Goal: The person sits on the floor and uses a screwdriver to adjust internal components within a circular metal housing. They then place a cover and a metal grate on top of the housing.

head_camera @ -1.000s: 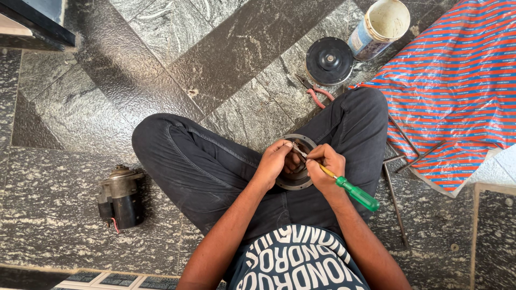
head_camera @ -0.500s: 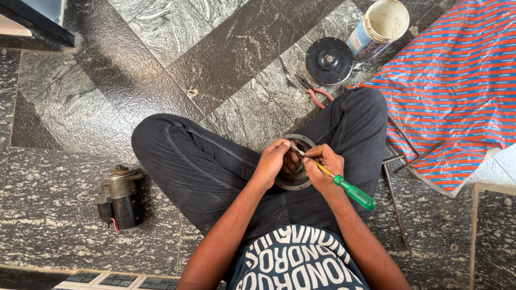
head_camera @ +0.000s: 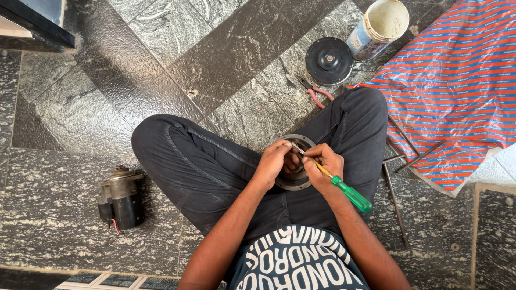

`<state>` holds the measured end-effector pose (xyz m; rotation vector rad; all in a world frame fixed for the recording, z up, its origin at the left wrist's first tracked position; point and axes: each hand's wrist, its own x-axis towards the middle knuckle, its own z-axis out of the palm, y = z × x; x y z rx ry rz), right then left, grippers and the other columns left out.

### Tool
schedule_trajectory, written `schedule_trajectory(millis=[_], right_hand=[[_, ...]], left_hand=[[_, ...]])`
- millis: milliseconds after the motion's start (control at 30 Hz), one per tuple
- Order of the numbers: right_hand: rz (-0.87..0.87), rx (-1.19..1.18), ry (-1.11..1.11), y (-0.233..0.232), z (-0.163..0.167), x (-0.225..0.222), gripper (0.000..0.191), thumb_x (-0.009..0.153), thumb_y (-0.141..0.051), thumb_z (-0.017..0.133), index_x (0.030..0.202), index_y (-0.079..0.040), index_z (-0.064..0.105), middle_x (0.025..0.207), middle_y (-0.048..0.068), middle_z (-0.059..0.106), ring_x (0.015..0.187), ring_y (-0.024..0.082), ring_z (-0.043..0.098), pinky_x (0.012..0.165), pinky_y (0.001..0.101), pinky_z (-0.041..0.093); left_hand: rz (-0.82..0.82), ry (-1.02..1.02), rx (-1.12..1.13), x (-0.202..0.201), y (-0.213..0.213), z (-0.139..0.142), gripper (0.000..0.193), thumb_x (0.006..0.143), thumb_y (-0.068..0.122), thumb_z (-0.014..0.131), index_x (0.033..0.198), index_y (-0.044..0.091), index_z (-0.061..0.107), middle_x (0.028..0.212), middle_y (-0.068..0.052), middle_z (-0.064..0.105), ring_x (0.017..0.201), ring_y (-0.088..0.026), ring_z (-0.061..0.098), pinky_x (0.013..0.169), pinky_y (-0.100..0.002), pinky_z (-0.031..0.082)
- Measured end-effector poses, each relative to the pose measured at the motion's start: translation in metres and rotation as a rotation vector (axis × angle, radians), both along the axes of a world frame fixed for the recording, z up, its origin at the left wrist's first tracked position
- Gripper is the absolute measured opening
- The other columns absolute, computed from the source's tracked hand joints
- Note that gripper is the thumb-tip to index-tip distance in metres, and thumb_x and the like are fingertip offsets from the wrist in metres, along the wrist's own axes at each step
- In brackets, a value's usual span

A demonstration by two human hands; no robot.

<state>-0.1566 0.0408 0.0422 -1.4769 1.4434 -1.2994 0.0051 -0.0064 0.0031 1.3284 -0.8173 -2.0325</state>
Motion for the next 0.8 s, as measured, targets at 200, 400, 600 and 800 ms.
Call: schedule_trajectory(millis=[200,400,600,800], right_hand=[[0.021,0.059,-0.111,0.0011,0.0031,-0.0002,0.005,0.086,0.008,0.061,0.087,0.003,0.059,0.075,0.007,0.067,0.056,0.004,0.059,0.05,0.0212,0.047],[0.029,0.039,-0.166,0.0023,0.0,0.0,0.006,0.087,0.009,0.061,0.087,0.003,0.058,0.077,0.007,0.067,0.054,0.004,0.059,0.048,0.0207,0.048],[0.006,0.035,-0.121,0.0013,-0.003,-0.0003,0.004,0.089,0.007,0.061,0.09,0.004,0.061,0.078,0.008,0.068,0.057,0.004,0.059,0.051,0.0197,0.047],[0.02,0.014,-0.091,0.0018,-0.0024,-0.0006,0.004,0.087,0.006,0.063,0.089,0.003,0.061,0.08,0.008,0.069,0.06,0.003,0.058,0.052,0.0207,0.046]], left_hand=[[0.013,0.003,0.019,-0.0004,-0.0008,0.0007,0.026,0.107,0.025,0.046,0.095,0.008,0.063,0.074,-0.001,0.068,0.061,-0.012,0.061,0.058,-0.029,0.049],[0.025,0.014,0.024,0.0001,-0.0005,0.0009,0.025,0.106,0.024,0.046,0.097,0.009,0.064,0.073,-0.002,0.068,0.061,-0.012,0.061,0.057,-0.028,0.048],[0.012,0.008,0.009,0.0,-0.001,0.0007,0.027,0.107,0.024,0.045,0.097,0.008,0.065,0.073,-0.002,0.067,0.06,-0.012,0.06,0.057,-0.028,0.048],[0.011,-0.003,0.023,0.0002,0.0003,0.0014,0.027,0.107,0.023,0.046,0.095,0.007,0.064,0.073,-0.002,0.067,0.062,-0.012,0.061,0.059,-0.028,0.049]])
